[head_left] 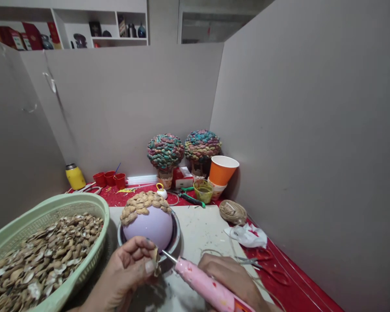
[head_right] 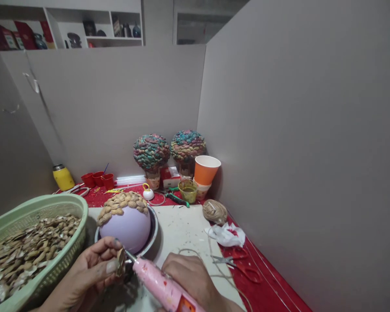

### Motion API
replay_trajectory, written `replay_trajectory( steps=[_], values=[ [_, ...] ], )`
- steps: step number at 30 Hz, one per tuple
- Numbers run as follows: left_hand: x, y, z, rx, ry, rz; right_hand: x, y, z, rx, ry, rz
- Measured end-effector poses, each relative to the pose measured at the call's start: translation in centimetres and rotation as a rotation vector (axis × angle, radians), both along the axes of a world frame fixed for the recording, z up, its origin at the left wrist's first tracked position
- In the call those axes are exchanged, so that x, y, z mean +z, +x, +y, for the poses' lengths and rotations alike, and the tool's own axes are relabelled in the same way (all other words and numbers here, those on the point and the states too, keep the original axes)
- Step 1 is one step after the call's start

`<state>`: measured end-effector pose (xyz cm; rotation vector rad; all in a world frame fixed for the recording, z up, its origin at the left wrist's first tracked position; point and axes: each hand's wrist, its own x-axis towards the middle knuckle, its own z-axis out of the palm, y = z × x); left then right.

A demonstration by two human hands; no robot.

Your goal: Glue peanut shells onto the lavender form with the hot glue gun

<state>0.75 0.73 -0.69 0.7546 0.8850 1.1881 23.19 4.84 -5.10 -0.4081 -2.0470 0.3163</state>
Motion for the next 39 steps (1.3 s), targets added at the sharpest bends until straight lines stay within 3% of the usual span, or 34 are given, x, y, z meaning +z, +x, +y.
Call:
replay_trajectory(
  steps=[9,16,21,39],
  values=[
    [0.1,0.0,0.1,0.023,0.013,0.022,0.2,-0.3,0.2,0.055,0.12,-0.022],
    [0.2,0.1,0.0,0.0,0.009,0.053,-1.3,-0.2,0.5,0.062,0.064,-0.084],
    [0.0,0.1,0.1,0.004,-0.001,0.048,-2.1,-0.2,0.2,-0.013,0.044,-0.088],
    [-0.2,0.0,0.2,0.0,0.007,0.061,-2.4,0.7,0.6,0.002,0.072,-0.136]
  ],
)
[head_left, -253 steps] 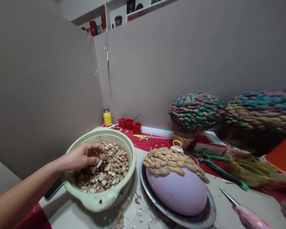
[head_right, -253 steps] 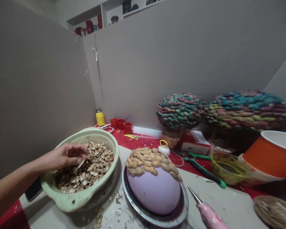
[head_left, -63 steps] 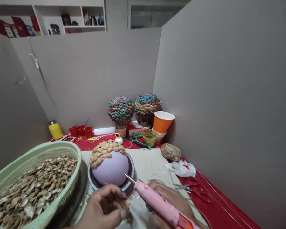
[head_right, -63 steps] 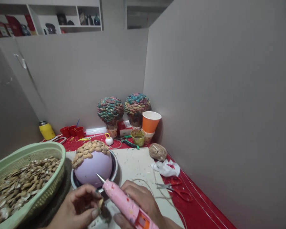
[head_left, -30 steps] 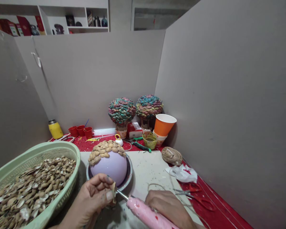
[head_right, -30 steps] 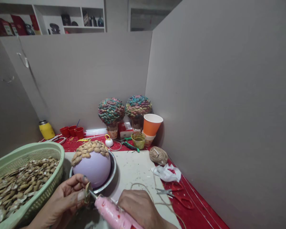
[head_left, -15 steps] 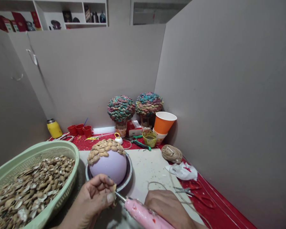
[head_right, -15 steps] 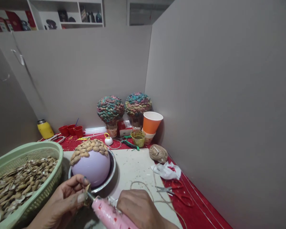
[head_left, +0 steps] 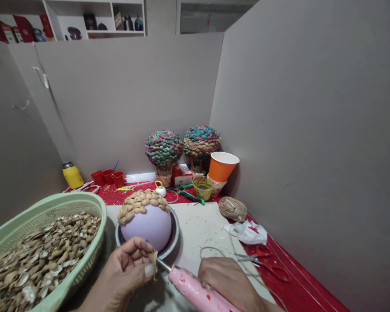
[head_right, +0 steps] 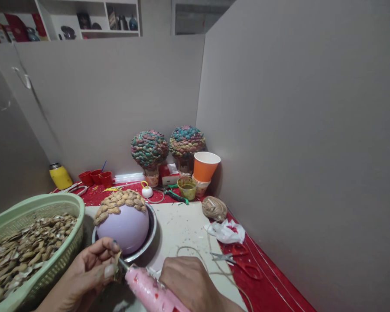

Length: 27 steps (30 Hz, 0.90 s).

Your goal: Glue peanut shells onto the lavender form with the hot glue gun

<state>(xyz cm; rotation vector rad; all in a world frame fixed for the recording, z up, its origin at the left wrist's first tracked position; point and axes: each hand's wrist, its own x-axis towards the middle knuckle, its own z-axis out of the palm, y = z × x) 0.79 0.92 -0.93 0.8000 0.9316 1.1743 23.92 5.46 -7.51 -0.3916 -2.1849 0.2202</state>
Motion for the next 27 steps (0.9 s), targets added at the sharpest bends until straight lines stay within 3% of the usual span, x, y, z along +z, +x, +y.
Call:
replay_trajectory(
  steps=[12,17,23,27],
  values=[
    [-0.1,-0.1,0.0,0.014,-0.004,-0.023,1.2,-0.4,0.0,-0.1,0.195,-0.133],
    [-0.2,0.0,0.1,0.003,0.01,-0.031,1.5,-0.6,0.0,-0.134,0.209,-0.066],
    [-0.1,-0.1,0.0,-0.031,0.026,-0.055,2.2,-0.9,-0.2,-0.185,0.341,-0.078],
    [-0.1,-0.1,0.1,-0.028,0.031,-0.038,2.9,-1.3,-0.3,-0.187,0.326,-0.021]
  ],
)
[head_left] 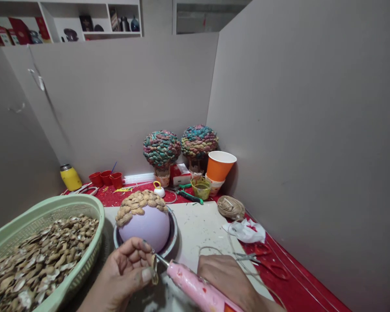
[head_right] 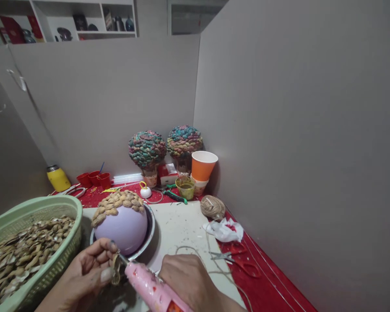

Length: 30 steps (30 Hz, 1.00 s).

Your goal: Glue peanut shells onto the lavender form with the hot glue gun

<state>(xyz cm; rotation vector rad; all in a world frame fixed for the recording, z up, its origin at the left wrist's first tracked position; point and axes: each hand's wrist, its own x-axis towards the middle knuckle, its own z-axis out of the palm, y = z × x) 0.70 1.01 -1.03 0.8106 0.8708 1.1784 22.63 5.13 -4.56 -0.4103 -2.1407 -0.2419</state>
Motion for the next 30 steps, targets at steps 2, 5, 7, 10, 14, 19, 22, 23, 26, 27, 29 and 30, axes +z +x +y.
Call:
replay_trajectory(
  steps=[2,5,7,10,14,19,22,23,26,27,29,30],
  values=[
    [0.02,-0.03,0.01,-0.004,0.0,0.003,0.22,-0.11,-0.05,0.015,-0.009,0.006],
    [0.12,-0.08,-0.08,-0.012,-0.005,0.009,0.41,-0.17,-0.13,0.0,0.007,0.006],
    [0.21,-0.1,-0.17,-0.012,-0.006,0.015,0.46,-0.19,-0.2,-0.022,0.015,0.009],
    [0.31,-0.11,-0.23,-0.006,0.001,0.016,0.31,-0.17,-0.29,-0.046,0.02,-0.027],
    [0.32,-0.18,-0.2,-0.013,-0.003,0.027,-0.16,-0.01,-0.41,-0.073,-0.003,-0.087],
    [0.29,-0.24,-0.2,-0.013,0.007,0.038,0.03,0.07,-0.7,-0.071,-0.034,-0.149],
    [0.26,-0.21,-0.2,-0.023,0.012,0.026,0.32,-0.05,-0.69,-0.076,-0.031,-0.104],
    [0.25,-0.2,-0.19,-0.023,0.011,0.021,0.37,-0.09,-0.65,-0.072,-0.022,-0.084],
    [0.26,-0.16,-0.1,-0.008,0.015,0.012,0.39,-0.16,-0.52,-0.069,0.001,-0.078],
    [0.27,-0.15,-0.07,-0.004,0.018,0.011,0.36,-0.15,-0.51,-0.077,0.0,-0.093],
    [0.31,-0.16,-0.02,-0.003,0.024,0.01,0.19,-0.1,-0.54,-0.086,-0.014,-0.115],
    [0.32,-0.18,-0.02,-0.005,0.027,0.007,0.04,-0.06,-0.57,-0.083,-0.027,-0.116]
  ],
)
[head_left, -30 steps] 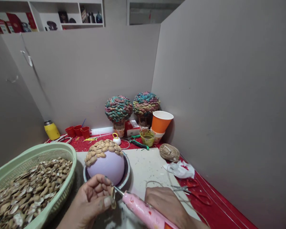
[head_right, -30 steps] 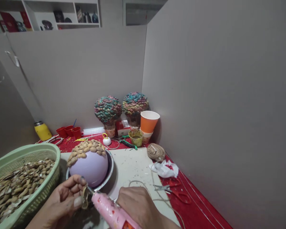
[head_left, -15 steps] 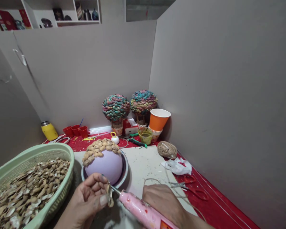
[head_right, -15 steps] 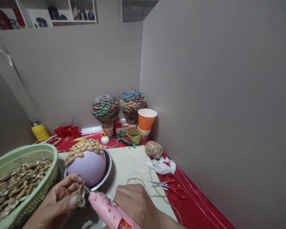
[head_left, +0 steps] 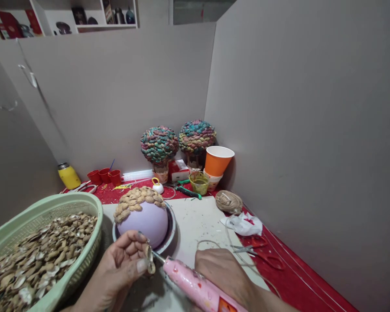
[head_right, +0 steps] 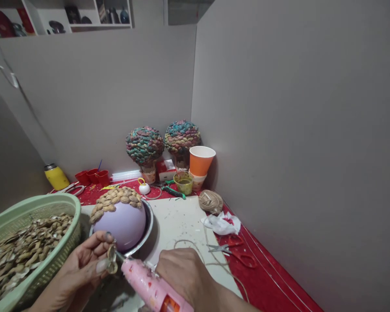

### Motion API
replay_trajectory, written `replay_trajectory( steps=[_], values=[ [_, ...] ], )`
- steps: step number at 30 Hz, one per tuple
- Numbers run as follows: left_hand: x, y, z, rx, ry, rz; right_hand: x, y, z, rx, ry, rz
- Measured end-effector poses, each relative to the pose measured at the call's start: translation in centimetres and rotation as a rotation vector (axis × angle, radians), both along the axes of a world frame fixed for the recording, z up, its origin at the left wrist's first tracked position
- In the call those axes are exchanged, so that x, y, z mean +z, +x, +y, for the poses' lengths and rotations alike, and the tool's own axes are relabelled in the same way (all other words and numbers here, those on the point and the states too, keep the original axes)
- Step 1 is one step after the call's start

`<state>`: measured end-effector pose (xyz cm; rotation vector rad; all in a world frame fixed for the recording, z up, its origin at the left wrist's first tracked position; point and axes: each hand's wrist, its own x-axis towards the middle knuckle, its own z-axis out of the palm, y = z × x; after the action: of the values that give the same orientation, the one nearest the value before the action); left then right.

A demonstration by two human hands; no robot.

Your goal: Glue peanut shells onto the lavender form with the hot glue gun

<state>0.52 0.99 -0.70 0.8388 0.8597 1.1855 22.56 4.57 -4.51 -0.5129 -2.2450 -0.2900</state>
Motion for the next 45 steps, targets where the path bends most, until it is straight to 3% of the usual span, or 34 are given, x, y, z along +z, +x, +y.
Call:
replay_trajectory(
  steps=[6,13,22,35,45],
  values=[
    [0.1,-0.2,-0.1,-0.009,0.004,-0.021,-1.1,0.2,0.0,0.026,-0.054,0.024],
    [0.4,-0.1,0.0,0.008,0.01,-0.032,-0.7,0.1,0.0,0.032,-0.05,0.056],
    [0.1,-0.3,0.1,0.012,0.031,-0.042,-1.6,0.3,0.0,0.007,-0.075,-0.005],
    [0.5,-0.2,0.2,0.015,0.036,-0.046,-0.3,0.2,-0.4,0.02,-0.06,-0.041],
    [0.3,-0.3,0.1,0.061,0.031,-0.067,-1.2,0.2,0.0,0.018,-0.015,-0.014]
  ],
)
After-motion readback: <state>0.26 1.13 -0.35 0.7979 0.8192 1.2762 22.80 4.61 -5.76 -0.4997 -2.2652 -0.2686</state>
